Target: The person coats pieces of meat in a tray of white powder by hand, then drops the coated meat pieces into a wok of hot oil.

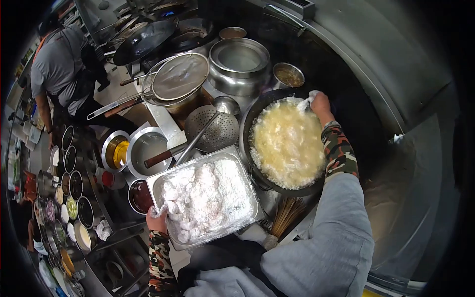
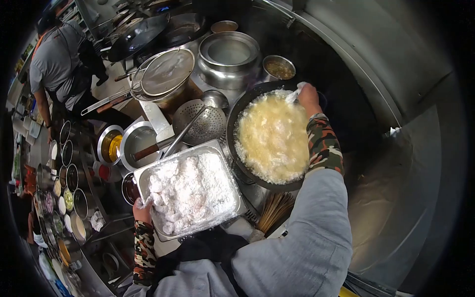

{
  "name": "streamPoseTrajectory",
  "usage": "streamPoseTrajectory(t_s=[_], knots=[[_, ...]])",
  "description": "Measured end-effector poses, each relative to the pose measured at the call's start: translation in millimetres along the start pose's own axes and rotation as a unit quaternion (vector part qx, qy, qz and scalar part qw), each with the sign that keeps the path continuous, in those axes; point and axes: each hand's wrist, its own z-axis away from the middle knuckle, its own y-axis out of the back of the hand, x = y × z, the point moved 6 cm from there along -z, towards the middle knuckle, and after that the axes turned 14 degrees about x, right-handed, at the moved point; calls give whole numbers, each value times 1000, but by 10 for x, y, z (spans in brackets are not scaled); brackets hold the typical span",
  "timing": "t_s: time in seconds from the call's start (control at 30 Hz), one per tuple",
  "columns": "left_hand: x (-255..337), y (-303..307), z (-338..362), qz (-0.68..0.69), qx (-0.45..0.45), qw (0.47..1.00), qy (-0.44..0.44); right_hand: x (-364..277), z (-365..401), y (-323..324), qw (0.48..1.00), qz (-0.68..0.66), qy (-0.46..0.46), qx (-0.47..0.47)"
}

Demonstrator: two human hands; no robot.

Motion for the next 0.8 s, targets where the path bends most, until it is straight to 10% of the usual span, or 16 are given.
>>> streamPoseTrajectory(t_s=[0.33,0.47,0.67,0.8], knots=[[111,-50,29,-3,-19,1000,-1,-1129,-121,1285,948,-309,65,28],[-331,22,-108,-144,45,988,38,-1740,553,1375,895,-428,-7,-124],[266,-50,48,11,20,1000,19,-2783,2537,696,882,-36,284,-375],[84,-130,15,59,5,998,18,-2722,3164,-344,899,20,294,-323]])
